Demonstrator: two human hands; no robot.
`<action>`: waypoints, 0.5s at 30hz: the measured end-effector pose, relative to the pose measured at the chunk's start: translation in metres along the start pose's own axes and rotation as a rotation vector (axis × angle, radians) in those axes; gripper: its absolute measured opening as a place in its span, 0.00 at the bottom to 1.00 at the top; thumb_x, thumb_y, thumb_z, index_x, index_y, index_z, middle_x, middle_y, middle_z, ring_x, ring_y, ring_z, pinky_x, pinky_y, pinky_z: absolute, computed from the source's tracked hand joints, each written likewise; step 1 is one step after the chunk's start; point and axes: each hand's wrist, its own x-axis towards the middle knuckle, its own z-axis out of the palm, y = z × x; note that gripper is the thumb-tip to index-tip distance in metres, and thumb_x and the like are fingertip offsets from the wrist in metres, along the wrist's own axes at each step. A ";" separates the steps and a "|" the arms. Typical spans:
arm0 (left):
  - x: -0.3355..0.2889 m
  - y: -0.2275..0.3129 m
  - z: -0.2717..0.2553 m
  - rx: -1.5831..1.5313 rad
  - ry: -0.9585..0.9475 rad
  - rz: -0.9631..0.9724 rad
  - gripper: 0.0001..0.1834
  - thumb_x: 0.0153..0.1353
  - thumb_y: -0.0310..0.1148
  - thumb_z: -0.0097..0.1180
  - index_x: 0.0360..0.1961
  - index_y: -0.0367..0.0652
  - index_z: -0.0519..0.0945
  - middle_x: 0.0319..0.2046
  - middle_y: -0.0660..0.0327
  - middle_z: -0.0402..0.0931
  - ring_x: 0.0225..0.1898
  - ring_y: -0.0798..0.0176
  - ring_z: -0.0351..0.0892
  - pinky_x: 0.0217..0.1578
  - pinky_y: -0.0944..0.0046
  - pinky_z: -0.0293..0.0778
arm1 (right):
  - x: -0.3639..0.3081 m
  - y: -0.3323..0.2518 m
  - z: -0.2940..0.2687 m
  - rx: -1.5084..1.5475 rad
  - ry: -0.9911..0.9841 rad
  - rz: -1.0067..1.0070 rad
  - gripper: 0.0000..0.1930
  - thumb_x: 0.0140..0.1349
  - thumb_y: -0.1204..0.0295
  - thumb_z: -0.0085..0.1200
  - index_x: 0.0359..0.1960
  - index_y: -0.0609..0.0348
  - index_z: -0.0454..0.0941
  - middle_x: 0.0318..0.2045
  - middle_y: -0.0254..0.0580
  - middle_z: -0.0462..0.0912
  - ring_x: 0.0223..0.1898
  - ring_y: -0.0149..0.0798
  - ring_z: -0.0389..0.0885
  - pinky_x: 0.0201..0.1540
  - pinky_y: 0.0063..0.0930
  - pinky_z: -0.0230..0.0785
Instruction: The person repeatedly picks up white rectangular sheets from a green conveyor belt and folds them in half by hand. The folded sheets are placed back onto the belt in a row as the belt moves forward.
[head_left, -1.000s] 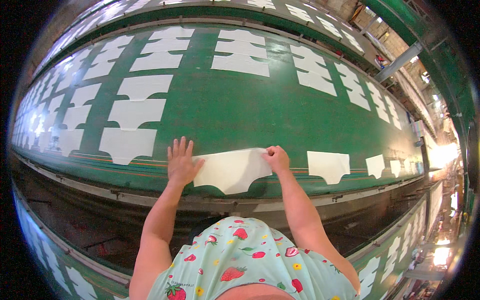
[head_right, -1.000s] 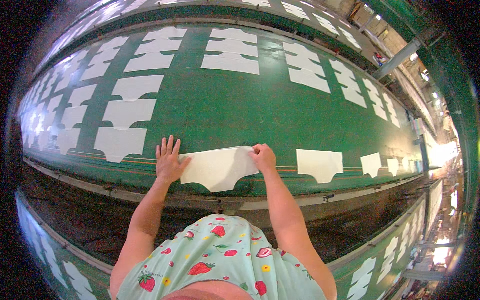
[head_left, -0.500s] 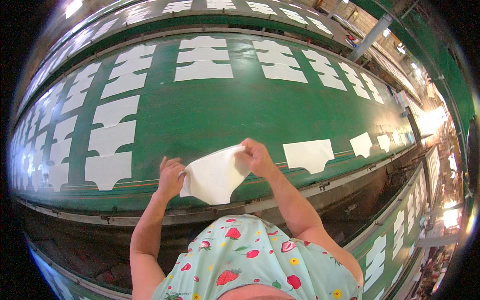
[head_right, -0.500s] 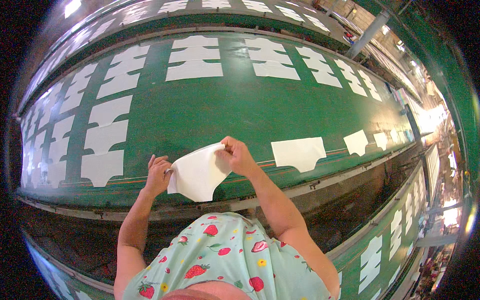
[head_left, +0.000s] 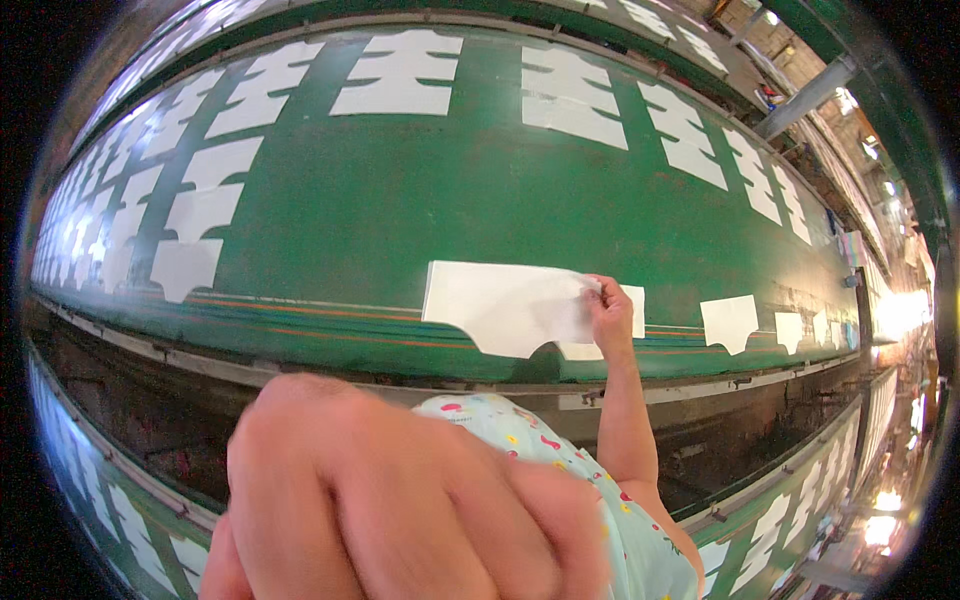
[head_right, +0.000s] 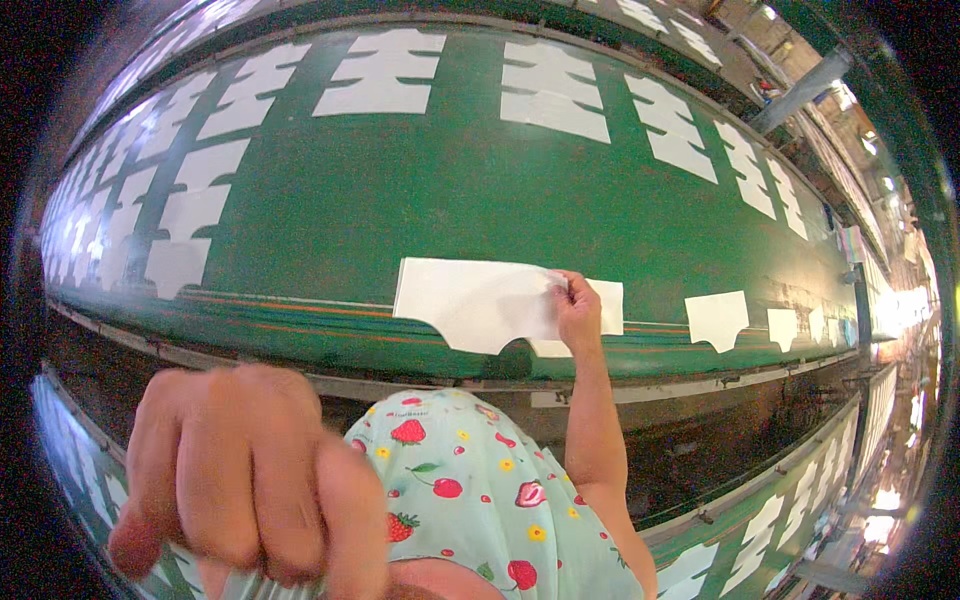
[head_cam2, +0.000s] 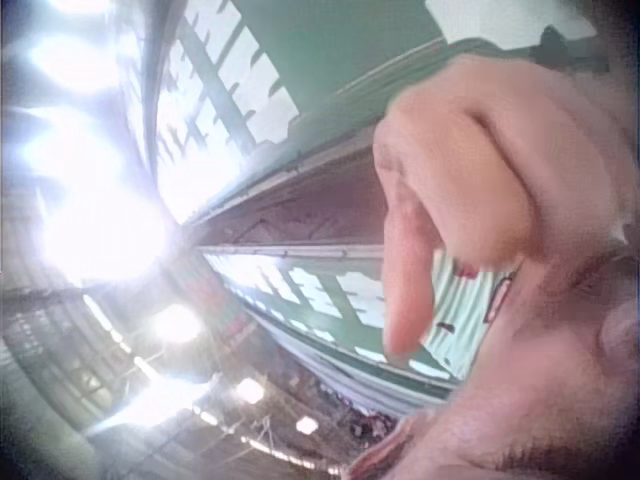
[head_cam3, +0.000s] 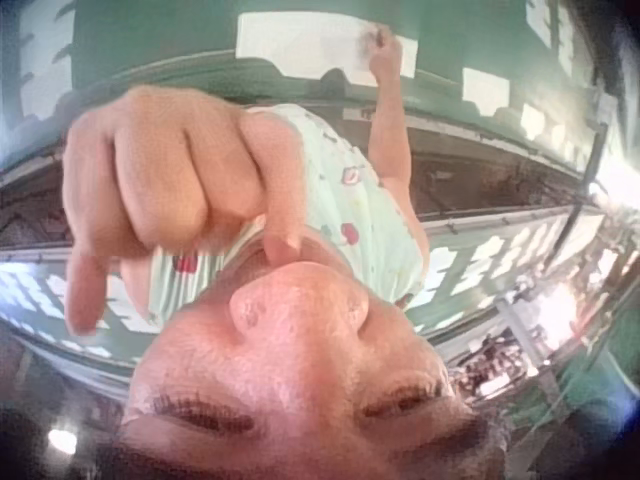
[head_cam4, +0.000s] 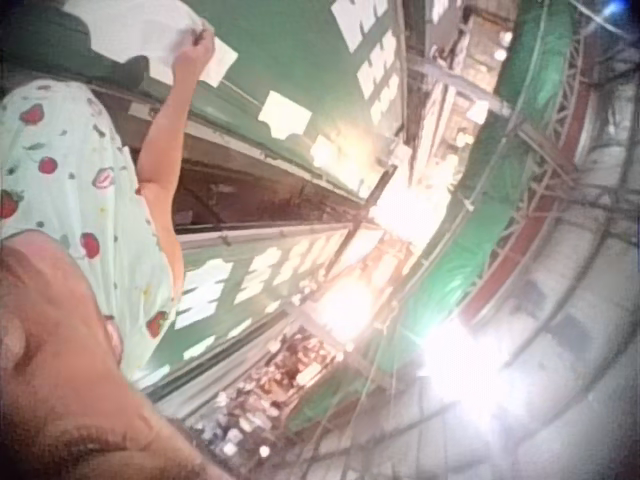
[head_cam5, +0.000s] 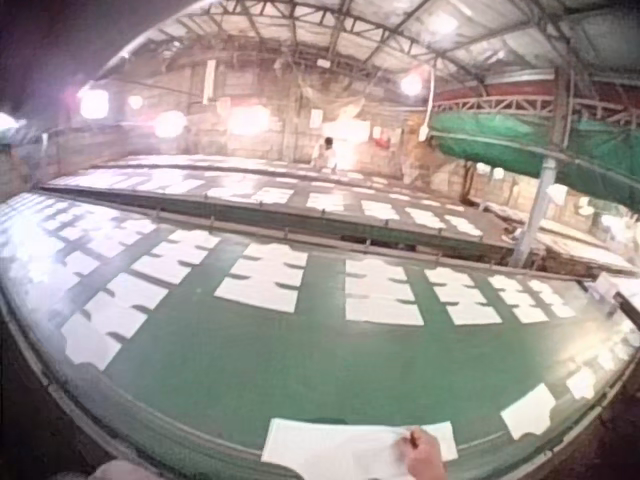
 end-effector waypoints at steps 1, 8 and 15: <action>0.009 -0.030 0.007 -0.056 -0.007 0.071 0.31 0.72 0.48 0.66 0.14 0.54 0.66 0.16 0.68 0.62 0.14 0.65 0.62 0.39 0.38 0.78 | 0.003 0.008 -0.012 0.009 -0.011 -0.018 0.13 0.75 0.79 0.57 0.58 0.61 0.85 0.38 0.28 0.87 0.36 0.21 0.78 0.39 0.22 0.72; 0.032 -0.087 0.040 -0.259 0.426 -0.252 0.34 0.69 0.44 0.68 0.10 0.52 0.63 0.12 0.70 0.58 0.11 0.69 0.58 0.21 0.64 0.66 | 0.025 0.044 -0.092 -0.065 -0.066 -0.035 0.17 0.72 0.79 0.57 0.60 0.61 0.85 0.44 0.34 0.89 0.42 0.27 0.83 0.49 0.25 0.78; 0.050 -0.131 0.026 -0.380 0.399 -0.185 0.32 0.71 0.43 0.67 0.11 0.51 0.65 0.13 0.67 0.62 0.12 0.68 0.62 0.20 0.59 0.68 | 0.080 0.062 -0.145 -0.004 -0.020 -0.048 0.19 0.71 0.82 0.53 0.61 0.63 0.85 0.45 0.36 0.91 0.45 0.26 0.86 0.51 0.26 0.79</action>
